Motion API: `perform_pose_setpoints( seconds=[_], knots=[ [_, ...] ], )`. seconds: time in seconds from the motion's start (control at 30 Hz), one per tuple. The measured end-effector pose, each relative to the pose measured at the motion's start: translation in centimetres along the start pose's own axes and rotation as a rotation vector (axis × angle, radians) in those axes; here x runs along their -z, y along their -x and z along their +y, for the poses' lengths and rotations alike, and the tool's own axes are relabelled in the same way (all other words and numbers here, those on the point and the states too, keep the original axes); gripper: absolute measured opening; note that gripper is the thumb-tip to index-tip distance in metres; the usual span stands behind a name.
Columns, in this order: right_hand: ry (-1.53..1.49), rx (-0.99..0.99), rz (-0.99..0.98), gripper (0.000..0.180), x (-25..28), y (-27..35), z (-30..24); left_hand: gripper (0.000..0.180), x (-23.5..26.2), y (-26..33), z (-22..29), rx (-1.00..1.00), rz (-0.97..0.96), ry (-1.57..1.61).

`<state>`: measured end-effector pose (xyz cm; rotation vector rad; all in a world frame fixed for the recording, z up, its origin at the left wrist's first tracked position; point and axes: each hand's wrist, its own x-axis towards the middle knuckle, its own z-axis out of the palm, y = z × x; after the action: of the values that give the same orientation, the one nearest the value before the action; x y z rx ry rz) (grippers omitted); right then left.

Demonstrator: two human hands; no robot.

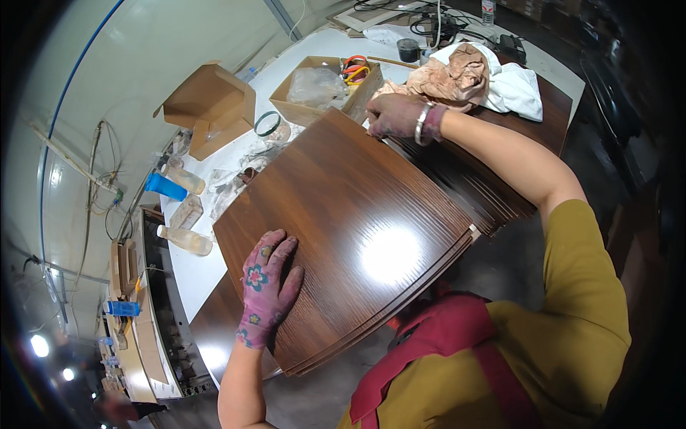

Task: The person wipes the surface of several wooden panels with a cloth and removes small debris by hand.

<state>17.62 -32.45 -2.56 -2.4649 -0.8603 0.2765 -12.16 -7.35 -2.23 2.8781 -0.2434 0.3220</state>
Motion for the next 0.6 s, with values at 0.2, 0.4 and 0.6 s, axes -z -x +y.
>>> perform_pose_setpoints(
  seconds=[0.2,0.4,0.6],
  knots=[
    [0.073,-0.022,-0.029,0.025,1.0,10.0,-0.7,0.044,-0.3,0.3,-0.3,-0.009,0.026,0.019],
    [0.090,-0.175,-0.031,0.027,1.4,19.3,-2.4,0.046,-0.5,1.1,-0.8,-0.049,-0.006,0.045],
    [-0.042,-0.326,-0.003,0.021,2.0,28.2,-4.8,0.051,-0.2,2.3,0.0,-0.089,-0.069,-0.056]
  ],
)
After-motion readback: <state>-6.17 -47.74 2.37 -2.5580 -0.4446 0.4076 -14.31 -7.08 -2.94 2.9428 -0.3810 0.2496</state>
